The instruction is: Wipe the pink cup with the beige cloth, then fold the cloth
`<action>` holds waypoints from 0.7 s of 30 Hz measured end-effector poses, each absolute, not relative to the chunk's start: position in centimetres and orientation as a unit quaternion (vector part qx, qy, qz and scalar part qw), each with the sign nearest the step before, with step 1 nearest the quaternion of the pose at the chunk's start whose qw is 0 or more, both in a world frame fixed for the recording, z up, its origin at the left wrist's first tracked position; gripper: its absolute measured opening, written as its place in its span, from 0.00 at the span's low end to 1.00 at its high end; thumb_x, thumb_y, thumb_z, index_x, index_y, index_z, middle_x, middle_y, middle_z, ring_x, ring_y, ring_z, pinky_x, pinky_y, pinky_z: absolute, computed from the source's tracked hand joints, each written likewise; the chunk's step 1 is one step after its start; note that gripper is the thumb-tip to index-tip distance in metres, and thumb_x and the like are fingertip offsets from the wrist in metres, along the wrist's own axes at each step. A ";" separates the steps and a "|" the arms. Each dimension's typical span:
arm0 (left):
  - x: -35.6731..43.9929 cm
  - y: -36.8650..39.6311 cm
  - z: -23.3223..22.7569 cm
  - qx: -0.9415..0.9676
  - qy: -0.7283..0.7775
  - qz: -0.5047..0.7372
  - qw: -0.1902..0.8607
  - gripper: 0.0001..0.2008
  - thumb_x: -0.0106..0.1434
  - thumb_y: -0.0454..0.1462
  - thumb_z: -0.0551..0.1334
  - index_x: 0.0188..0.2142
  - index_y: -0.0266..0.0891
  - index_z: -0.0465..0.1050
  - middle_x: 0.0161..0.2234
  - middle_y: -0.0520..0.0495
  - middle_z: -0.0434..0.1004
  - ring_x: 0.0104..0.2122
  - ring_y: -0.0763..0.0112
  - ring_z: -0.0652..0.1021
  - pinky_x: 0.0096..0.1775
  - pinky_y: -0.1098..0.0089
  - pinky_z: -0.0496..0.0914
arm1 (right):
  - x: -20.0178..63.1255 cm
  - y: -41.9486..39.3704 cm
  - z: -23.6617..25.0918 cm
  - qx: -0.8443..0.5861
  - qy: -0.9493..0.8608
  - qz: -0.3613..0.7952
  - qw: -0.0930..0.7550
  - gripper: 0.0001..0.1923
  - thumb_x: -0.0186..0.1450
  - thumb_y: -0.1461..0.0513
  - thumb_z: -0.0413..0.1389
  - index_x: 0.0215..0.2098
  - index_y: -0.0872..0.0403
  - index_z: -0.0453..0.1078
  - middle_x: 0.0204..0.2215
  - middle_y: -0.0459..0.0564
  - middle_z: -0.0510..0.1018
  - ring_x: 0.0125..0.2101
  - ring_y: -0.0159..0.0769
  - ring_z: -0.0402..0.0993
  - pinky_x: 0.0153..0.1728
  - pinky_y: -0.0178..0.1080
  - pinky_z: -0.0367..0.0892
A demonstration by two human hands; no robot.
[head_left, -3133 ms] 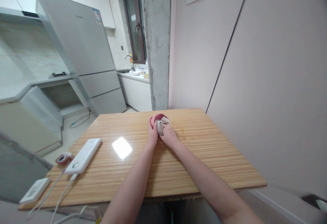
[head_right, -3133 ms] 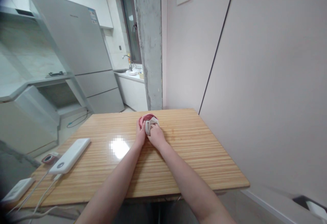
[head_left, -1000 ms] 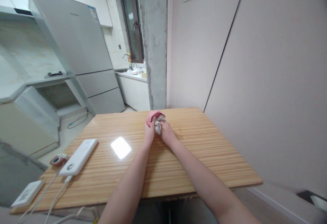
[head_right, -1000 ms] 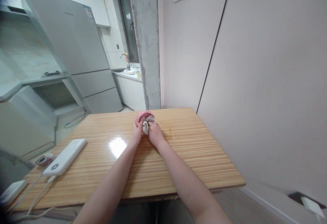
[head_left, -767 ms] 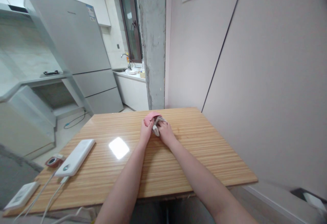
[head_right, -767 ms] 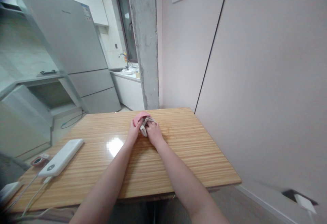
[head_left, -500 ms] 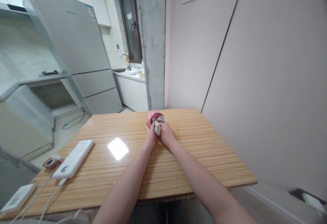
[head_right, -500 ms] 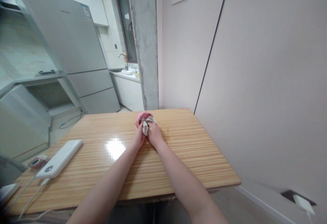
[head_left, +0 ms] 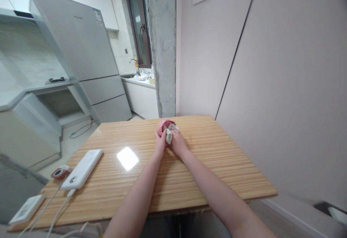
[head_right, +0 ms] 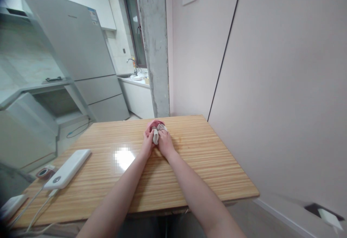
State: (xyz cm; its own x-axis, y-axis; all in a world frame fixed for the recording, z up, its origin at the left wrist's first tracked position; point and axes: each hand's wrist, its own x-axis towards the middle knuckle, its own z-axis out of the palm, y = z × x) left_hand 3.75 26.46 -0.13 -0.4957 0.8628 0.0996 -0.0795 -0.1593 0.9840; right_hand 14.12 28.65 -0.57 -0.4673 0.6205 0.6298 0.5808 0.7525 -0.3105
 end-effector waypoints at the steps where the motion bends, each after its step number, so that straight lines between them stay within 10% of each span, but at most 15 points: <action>1: 4.2 26.6 -0.4 0.331 0.531 0.684 0.375 0.21 0.60 0.48 0.60 0.47 0.40 0.58 0.43 0.41 0.76 0.40 0.67 0.79 0.42 0.66 0.73 | 14.0 28.6 -0.5 -0.351 -0.855 0.030 0.381 0.10 0.64 0.67 0.53 0.42 0.55 0.72 0.37 0.54 0.75 0.42 0.41 0.66 0.45 0.43 0.62; 13: -0.2 25.9 1.2 0.480 0.646 0.566 0.181 0.21 0.57 0.51 0.60 0.42 0.38 0.69 0.37 0.42 0.77 0.38 0.60 0.77 0.42 0.62 0.70 | 14.1 28.8 -0.5 -0.320 -0.889 0.014 0.327 0.09 0.63 0.66 0.55 0.41 0.52 0.73 0.42 0.54 0.74 0.48 0.42 0.64 0.47 0.43 0.61; 21: 3.3 26.3 0.2 0.374 0.579 0.653 0.314 0.26 0.59 0.46 0.62 0.52 0.38 0.61 0.44 0.39 0.76 0.44 0.63 0.77 0.46 0.65 0.70 | 14.0 28.7 -0.6 -0.345 -0.860 0.036 0.374 0.10 0.63 0.68 0.53 0.41 0.55 0.72 0.37 0.53 0.75 0.41 0.40 0.67 0.44 0.41 0.64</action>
